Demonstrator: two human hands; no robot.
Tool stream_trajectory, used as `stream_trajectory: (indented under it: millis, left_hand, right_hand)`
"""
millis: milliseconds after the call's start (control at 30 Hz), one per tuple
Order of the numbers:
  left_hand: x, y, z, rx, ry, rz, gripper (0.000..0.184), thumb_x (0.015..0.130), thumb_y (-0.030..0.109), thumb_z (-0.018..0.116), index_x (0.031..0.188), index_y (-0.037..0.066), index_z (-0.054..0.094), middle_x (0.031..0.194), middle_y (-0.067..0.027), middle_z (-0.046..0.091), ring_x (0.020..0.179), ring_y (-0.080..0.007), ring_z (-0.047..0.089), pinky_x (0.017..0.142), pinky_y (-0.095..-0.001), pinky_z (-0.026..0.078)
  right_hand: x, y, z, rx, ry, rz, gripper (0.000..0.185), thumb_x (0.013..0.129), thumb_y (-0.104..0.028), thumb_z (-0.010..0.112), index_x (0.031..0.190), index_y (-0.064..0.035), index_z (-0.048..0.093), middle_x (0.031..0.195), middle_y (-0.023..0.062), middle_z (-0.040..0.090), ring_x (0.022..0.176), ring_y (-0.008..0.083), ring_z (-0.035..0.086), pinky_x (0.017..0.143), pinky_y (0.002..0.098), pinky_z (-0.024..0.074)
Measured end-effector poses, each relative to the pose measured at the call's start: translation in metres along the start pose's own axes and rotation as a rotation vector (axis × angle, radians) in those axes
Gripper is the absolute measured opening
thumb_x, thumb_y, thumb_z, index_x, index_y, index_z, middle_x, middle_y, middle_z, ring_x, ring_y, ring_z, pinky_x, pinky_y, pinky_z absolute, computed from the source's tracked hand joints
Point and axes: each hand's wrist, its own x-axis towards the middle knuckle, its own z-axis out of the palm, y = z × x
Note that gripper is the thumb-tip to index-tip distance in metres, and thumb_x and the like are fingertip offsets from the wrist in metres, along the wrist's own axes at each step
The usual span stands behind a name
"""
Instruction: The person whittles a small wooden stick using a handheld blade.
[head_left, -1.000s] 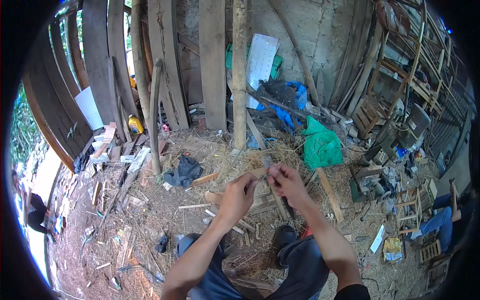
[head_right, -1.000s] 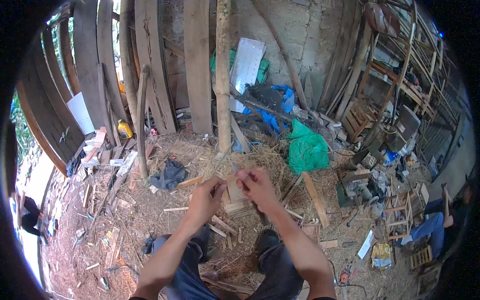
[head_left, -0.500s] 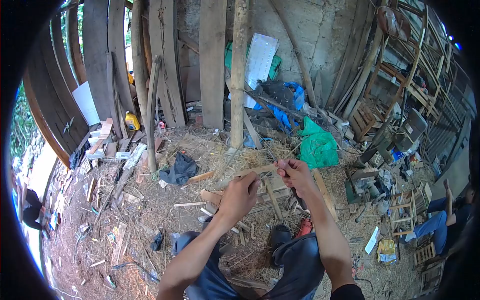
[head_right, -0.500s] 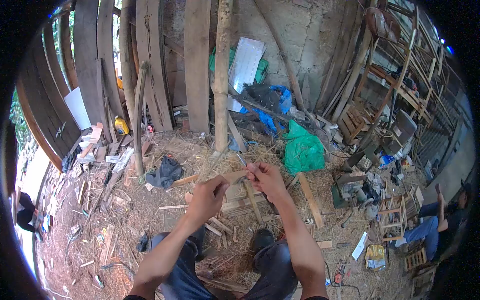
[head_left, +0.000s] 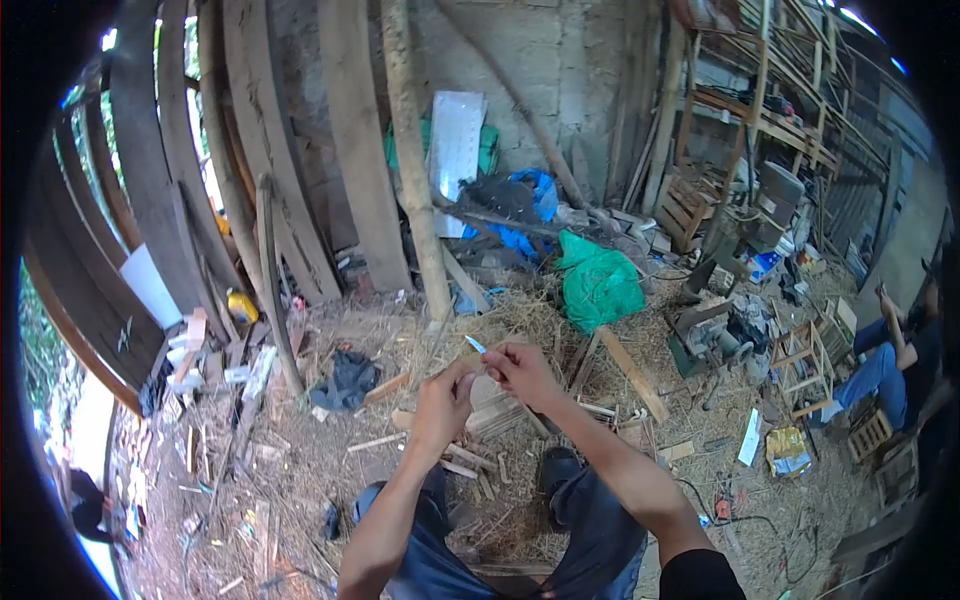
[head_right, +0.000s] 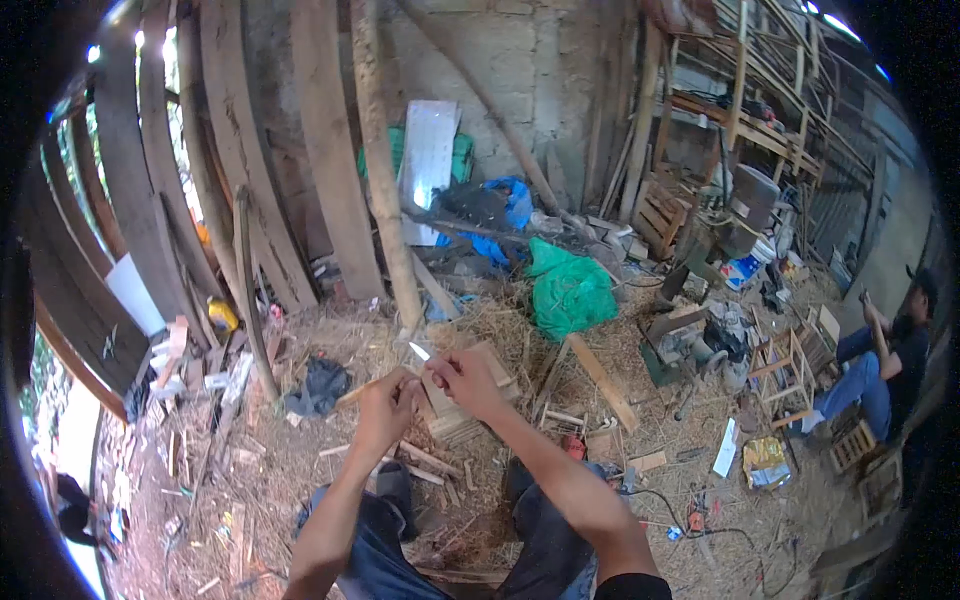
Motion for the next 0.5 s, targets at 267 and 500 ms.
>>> stream_trajectory:
  millis: [267, 500]
  left_hand:
    - [-0.001, 0.009, 0.031, 0.102, -0.039, 0.015, 0.009, 0.084, 0.008, 0.059, 0.088, 0.0, 0.06, 0.068, -0.02, 0.059, 0.056, -0.031, 0.058, 0.054, -0.0348, 0.044]
    - [0.005, 0.032, 0.05, 0.124, -0.057, 0.051, 0.008, 0.084, 0.007, 0.058, 0.087, 0.0, 0.059, 0.069, -0.0192, 0.059, 0.057, -0.0316, 0.058, 0.055, -0.0354, 0.045]
  right_hand:
    - [-0.014, -0.011, -0.077, 0.261, 0.256, 0.107, 0.019, 0.093, -0.02, 0.052, 0.091, -0.0026, 0.058, 0.061, -0.0034, 0.047, 0.043, 0.0027, 0.034, 0.037, 0.0204, 0.0233]
    - [-0.017, -0.016, -0.084, 0.302, 0.119, 0.098, 0.023, 0.089, -0.023, 0.058, 0.091, -0.0006, 0.06, 0.065, 0.0, 0.053, 0.044, 0.0046, 0.038, 0.038, 0.0203, 0.0273]
